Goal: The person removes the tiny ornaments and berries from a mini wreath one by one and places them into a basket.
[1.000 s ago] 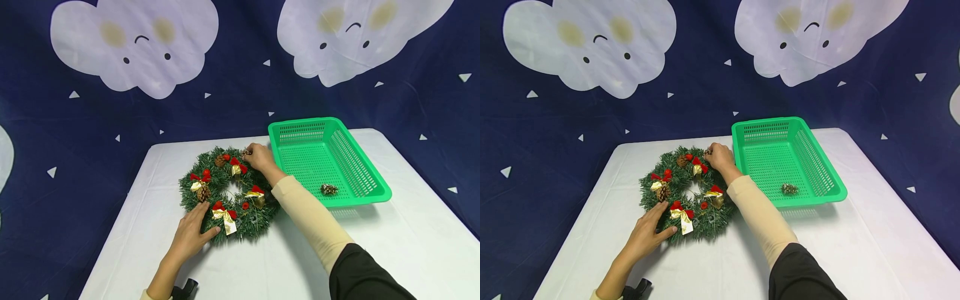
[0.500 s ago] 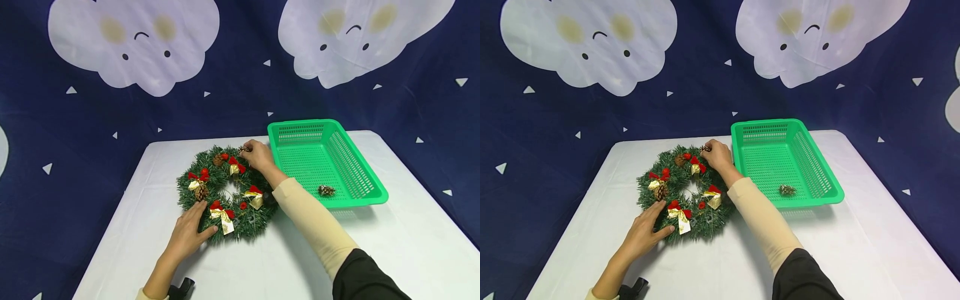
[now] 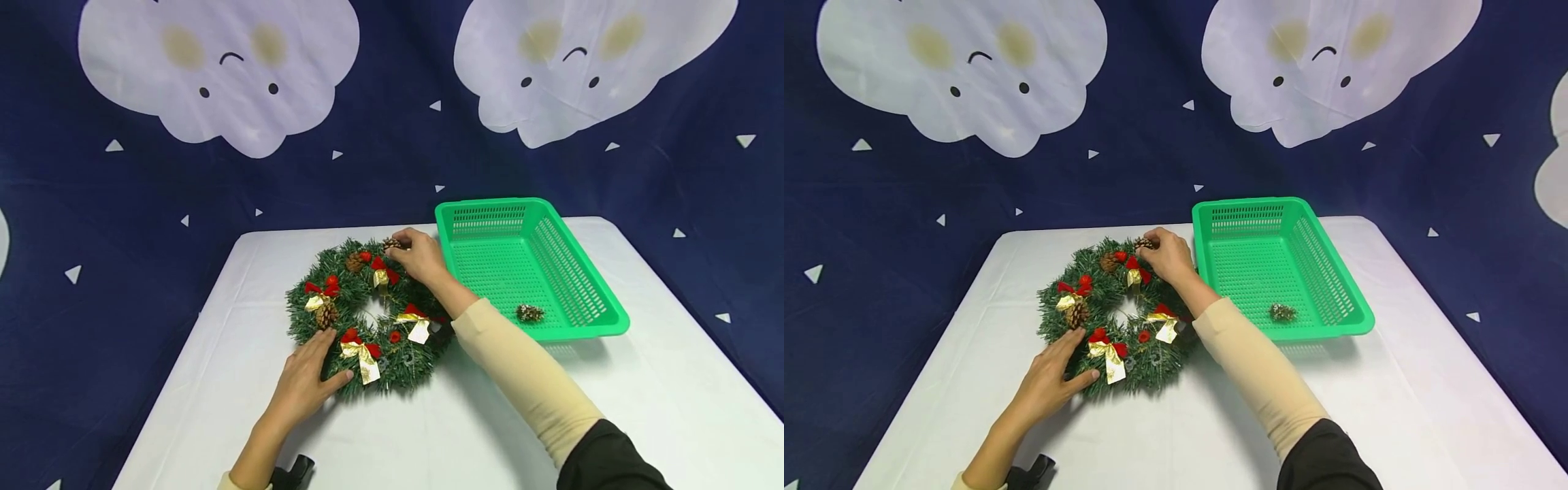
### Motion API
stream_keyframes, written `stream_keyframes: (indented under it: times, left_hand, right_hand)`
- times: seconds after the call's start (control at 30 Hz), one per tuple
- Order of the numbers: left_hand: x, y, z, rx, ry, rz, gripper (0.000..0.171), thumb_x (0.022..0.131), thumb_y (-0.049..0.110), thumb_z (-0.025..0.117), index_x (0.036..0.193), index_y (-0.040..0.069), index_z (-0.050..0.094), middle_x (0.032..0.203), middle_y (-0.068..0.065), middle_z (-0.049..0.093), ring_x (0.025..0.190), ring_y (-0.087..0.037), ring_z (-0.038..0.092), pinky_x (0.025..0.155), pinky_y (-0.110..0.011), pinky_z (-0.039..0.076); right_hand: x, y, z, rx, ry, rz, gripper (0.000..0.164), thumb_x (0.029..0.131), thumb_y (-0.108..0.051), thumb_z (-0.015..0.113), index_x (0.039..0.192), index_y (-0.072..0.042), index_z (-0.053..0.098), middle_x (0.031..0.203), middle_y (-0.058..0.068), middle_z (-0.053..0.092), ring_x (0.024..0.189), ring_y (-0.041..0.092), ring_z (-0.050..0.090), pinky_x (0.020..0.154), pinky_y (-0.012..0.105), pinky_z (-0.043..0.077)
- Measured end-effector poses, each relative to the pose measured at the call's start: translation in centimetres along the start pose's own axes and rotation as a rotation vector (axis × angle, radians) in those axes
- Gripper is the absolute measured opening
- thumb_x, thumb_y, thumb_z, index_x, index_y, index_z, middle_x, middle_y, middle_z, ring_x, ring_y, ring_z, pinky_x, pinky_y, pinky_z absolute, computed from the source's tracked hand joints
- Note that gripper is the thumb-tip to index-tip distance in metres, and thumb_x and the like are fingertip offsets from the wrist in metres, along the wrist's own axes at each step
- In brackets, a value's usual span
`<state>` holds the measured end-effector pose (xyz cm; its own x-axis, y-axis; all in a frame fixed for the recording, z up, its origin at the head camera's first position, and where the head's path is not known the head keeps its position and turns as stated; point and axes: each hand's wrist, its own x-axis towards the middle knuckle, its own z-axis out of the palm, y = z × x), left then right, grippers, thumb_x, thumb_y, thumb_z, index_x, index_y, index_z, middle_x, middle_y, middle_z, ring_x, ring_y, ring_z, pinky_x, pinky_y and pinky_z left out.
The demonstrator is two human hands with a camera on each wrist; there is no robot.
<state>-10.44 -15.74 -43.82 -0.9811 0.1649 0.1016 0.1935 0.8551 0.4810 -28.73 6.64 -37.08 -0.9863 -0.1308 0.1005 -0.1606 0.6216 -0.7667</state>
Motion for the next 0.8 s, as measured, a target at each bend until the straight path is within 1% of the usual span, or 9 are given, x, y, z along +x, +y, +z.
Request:
stream_keyframes:
  times: [0.13, 0.2, 0.3, 0.37, 0.53, 0.67, 0.8]
  left_hand:
    - [0.0, 0.0, 0.0, 0.002, -0.001, 0.008, 0.081, 0.081, 0.043, 0.069, 0.145, 0.006, 0.036, 0.149, -0.017, 0.037, 0.14, -0.036, 0.033, 0.111, -0.062, 0.025]
    - [0.0, 0.0, 0.0, 0.0, -0.003, 0.007, 0.081, 0.081, 0.043, 0.069, 0.145, 0.006, 0.036, 0.149, -0.017, 0.037, 0.14, -0.036, 0.033, 0.11, -0.062, 0.025]
    - [0.0, 0.0, -0.1, -0.003, -0.003, 0.004, 0.081, 0.081, 0.043, 0.069, 0.145, 0.006, 0.036, 0.15, -0.018, 0.037, 0.14, -0.036, 0.032, 0.111, -0.062, 0.025]
    - [0.0, 0.0, -0.1, -0.005, -0.004, 0.001, 0.081, 0.081, 0.042, 0.07, 0.145, 0.006, 0.036, 0.15, -0.018, 0.036, 0.14, -0.036, 0.032, 0.111, -0.062, 0.024]
    - [0.0, -0.1, 0.0, -0.005, -0.005, 0.0, 0.081, 0.082, 0.043, 0.069, 0.145, 0.006, 0.035, 0.15, -0.018, 0.036, 0.14, -0.036, 0.032, 0.111, -0.062, 0.024]
    - [0.0, -0.1, 0.0, -0.005, -0.005, 0.0, 0.081, 0.082, 0.043, 0.069, 0.145, 0.006, 0.036, 0.15, -0.017, 0.036, 0.14, -0.036, 0.032, 0.111, -0.062, 0.024]
    - [0.0, -0.1, 0.0, -0.005, -0.006, -0.001, 0.081, 0.081, 0.044, 0.069, 0.145, 0.006, 0.036, 0.15, -0.017, 0.036, 0.141, -0.036, 0.031, 0.112, -0.062, 0.023]
  right_hand:
    - [-0.7, -0.3, -0.5, 0.063, -0.006, -0.009, 0.04, 0.086, -0.032, 0.069, 0.122, -0.016, 0.061, 0.123, 0.009, 0.065, 0.112, 0.026, 0.061, 0.088, 0.04, 0.052]
    - [-1.0, -0.5, -0.8, 0.084, -0.003, -0.017, 0.04, 0.086, -0.031, 0.069, 0.122, -0.015, 0.061, 0.123, 0.009, 0.065, 0.113, 0.026, 0.061, 0.087, 0.04, 0.053]
    - [-1.6, -0.8, -1.3, 0.097, 0.004, -0.031, 0.04, 0.086, -0.032, 0.069, 0.121, -0.016, 0.061, 0.123, 0.009, 0.065, 0.116, 0.026, 0.059, 0.09, 0.042, 0.052]
    - [-2.0, -0.9, -1.6, 0.101, 0.009, -0.042, 0.04, 0.085, -0.033, 0.069, 0.121, -0.016, 0.061, 0.123, 0.008, 0.065, 0.118, 0.026, 0.058, 0.095, 0.042, 0.05]
    - [-3.1, -1.2, -2.4, 0.121, 0.01, -0.056, 0.041, 0.085, -0.034, 0.07, 0.122, -0.018, 0.06, 0.126, 0.007, 0.063, 0.122, 0.027, 0.055, 0.098, 0.044, 0.048]
    - [-4.1, -0.9, -3.0, 0.125, 0.029, -0.07, 0.041, 0.085, -0.033, 0.07, 0.122, -0.018, 0.06, 0.127, 0.006, 0.062, 0.123, 0.027, 0.054, 0.1, 0.045, 0.047]
    - [-5.2, -0.5, -3.7, 0.155, 0.045, -0.089, 0.041, 0.086, -0.032, 0.069, 0.123, -0.018, 0.06, 0.128, 0.008, 0.061, 0.123, 0.027, 0.054, 0.101, 0.047, 0.045]
